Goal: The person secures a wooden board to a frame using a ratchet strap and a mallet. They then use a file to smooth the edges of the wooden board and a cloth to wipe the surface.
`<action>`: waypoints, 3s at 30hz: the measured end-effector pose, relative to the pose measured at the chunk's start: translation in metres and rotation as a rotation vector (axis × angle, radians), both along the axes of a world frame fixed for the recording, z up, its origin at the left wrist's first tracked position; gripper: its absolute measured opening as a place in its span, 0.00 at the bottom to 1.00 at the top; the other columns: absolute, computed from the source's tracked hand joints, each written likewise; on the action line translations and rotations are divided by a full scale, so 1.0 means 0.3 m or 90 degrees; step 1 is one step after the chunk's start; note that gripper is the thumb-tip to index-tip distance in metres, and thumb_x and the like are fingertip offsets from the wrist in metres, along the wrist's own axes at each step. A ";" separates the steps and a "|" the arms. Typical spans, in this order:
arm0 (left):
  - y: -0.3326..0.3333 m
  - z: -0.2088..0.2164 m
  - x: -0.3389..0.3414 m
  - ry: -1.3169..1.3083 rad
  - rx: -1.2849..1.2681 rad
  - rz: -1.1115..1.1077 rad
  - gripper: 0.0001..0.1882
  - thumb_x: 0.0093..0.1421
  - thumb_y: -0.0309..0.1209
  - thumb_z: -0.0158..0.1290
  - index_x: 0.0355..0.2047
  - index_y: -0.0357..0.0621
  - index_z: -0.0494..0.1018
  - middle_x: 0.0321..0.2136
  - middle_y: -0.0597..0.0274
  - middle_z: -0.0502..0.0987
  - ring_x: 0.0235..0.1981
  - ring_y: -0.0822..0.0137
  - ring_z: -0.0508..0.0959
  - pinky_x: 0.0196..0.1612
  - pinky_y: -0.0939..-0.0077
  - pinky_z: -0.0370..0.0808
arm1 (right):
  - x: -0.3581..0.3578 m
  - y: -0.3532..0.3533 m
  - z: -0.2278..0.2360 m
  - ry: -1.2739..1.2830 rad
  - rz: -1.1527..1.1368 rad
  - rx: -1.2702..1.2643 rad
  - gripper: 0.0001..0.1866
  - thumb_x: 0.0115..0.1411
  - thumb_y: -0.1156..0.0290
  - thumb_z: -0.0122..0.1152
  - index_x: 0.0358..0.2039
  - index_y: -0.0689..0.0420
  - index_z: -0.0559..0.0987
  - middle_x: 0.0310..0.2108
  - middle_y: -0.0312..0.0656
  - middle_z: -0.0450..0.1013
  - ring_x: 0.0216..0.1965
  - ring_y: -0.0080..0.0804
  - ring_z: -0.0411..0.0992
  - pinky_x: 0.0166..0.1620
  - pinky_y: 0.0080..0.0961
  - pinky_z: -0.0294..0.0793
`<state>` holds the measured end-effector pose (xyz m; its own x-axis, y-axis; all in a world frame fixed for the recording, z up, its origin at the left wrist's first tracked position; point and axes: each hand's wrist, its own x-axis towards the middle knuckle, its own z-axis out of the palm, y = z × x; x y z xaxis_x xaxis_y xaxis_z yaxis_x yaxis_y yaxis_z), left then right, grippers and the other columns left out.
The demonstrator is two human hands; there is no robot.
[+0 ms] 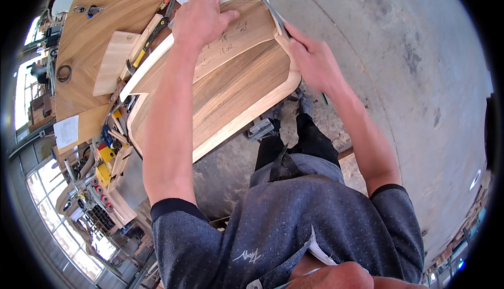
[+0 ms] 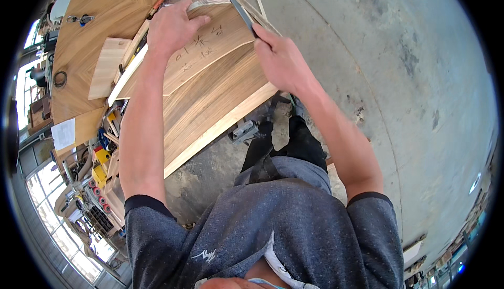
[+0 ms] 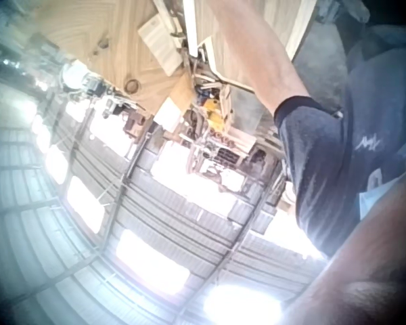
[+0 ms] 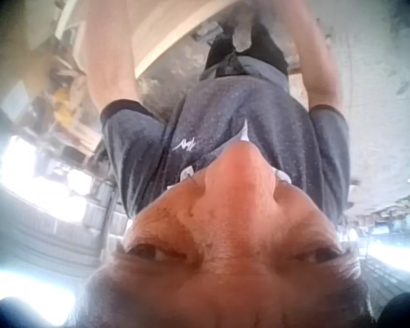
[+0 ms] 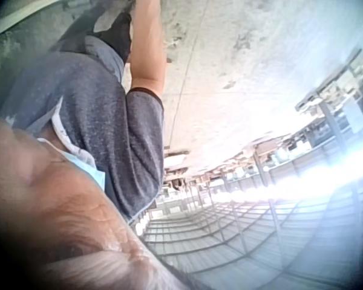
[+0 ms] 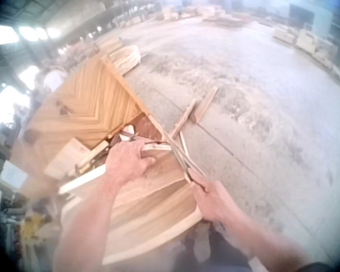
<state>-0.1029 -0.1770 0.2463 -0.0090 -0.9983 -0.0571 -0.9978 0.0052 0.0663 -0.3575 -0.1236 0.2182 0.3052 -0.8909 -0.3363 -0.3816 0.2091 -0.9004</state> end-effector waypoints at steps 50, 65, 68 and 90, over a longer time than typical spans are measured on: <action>0.027 0.024 -0.052 -0.009 0.001 0.025 0.27 0.56 0.54 0.65 0.45 0.44 0.81 0.22 0.50 0.80 0.29 0.50 0.81 0.36 0.54 0.75 | -0.041 -0.098 -0.135 -0.146 -0.087 0.065 0.27 0.73 0.62 0.48 0.69 0.59 0.70 0.25 0.36 0.72 0.27 0.22 0.69 0.35 0.27 0.71; 0.028 0.038 -0.097 0.000 0.009 0.057 0.25 0.54 0.51 0.68 0.39 0.42 0.80 0.22 0.50 0.80 0.28 0.46 0.81 0.34 0.53 0.76 | 0.011 -0.080 -0.107 -0.152 0.017 -0.028 0.23 0.71 0.70 0.48 0.65 0.60 0.71 0.33 0.63 0.76 0.33 0.59 0.76 0.37 0.44 0.74; 0.023 0.029 -0.076 -0.008 -0.004 0.051 0.24 0.54 0.50 0.68 0.39 0.42 0.80 0.21 0.50 0.80 0.27 0.46 0.81 0.33 0.54 0.75 | 0.016 0.041 -0.210 -0.230 -0.046 -0.131 0.24 0.70 0.70 0.47 0.66 0.59 0.71 0.32 0.61 0.77 0.32 0.57 0.76 0.36 0.43 0.74; 0.049 0.026 -0.092 -0.012 0.001 0.052 0.25 0.54 0.51 0.68 0.39 0.42 0.80 0.21 0.50 0.80 0.28 0.47 0.82 0.34 0.54 0.76 | 0.018 -0.069 -0.130 -0.170 -0.003 -0.023 0.24 0.72 0.69 0.47 0.67 0.59 0.70 0.30 0.55 0.74 0.31 0.40 0.73 0.39 0.35 0.73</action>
<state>-0.1305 -0.1624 0.2541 0.0740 -0.9955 -0.0583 -0.9959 -0.0768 0.0473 -0.3521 -0.1443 0.1793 0.3753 -0.9024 -0.2118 -0.1286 0.1755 -0.9760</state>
